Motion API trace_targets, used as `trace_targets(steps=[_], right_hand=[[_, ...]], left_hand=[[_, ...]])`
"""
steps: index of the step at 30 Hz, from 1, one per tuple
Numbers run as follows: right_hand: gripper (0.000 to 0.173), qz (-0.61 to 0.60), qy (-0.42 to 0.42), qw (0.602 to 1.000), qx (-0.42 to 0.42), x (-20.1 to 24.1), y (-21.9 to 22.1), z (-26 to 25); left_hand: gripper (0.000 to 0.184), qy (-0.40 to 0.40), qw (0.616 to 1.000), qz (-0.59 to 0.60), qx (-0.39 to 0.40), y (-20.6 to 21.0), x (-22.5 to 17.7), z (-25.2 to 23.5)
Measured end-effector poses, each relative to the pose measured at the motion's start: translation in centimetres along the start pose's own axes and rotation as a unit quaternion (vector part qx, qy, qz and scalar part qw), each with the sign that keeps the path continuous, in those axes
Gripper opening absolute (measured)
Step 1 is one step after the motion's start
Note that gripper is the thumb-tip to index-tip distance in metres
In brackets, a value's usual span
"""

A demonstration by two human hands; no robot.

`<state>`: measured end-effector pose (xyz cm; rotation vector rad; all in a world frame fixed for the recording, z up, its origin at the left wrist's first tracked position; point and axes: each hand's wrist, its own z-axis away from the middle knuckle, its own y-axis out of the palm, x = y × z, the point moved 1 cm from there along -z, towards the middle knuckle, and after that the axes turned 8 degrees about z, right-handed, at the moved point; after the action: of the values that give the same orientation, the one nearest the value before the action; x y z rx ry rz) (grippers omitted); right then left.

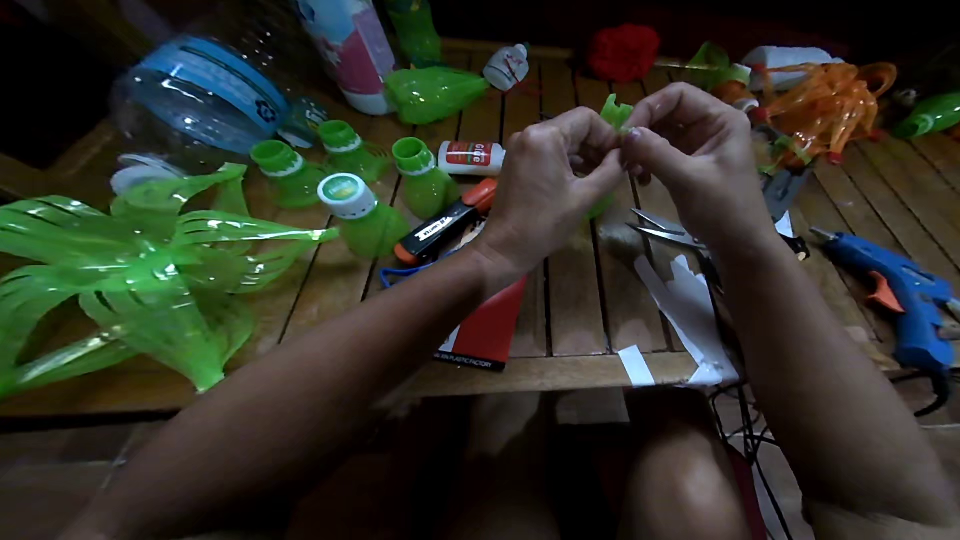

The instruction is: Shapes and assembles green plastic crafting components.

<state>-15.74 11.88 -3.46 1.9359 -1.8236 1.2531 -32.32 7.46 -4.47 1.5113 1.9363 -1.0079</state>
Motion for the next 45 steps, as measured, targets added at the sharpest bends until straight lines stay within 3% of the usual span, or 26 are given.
trace_targets(steps=[13,22,45], right_hand=[[0.009,-0.025,0.036,0.999,-0.006,0.3,0.1,0.1],[0.010,-0.015,0.023,0.998,0.053,0.2,-1.1,-0.1],[0.007,-0.012,0.048,0.999,0.019,0.1,-0.6,0.1]], left_hand=[[0.010,0.023,0.999,-0.025,0.001,0.2,0.3,0.2],[0.007,-0.005,1.000,0.004,0.009,-0.1,0.1,-0.1],[0.015,-0.042,0.999,-0.008,0.017,0.1,-0.1,0.1]])
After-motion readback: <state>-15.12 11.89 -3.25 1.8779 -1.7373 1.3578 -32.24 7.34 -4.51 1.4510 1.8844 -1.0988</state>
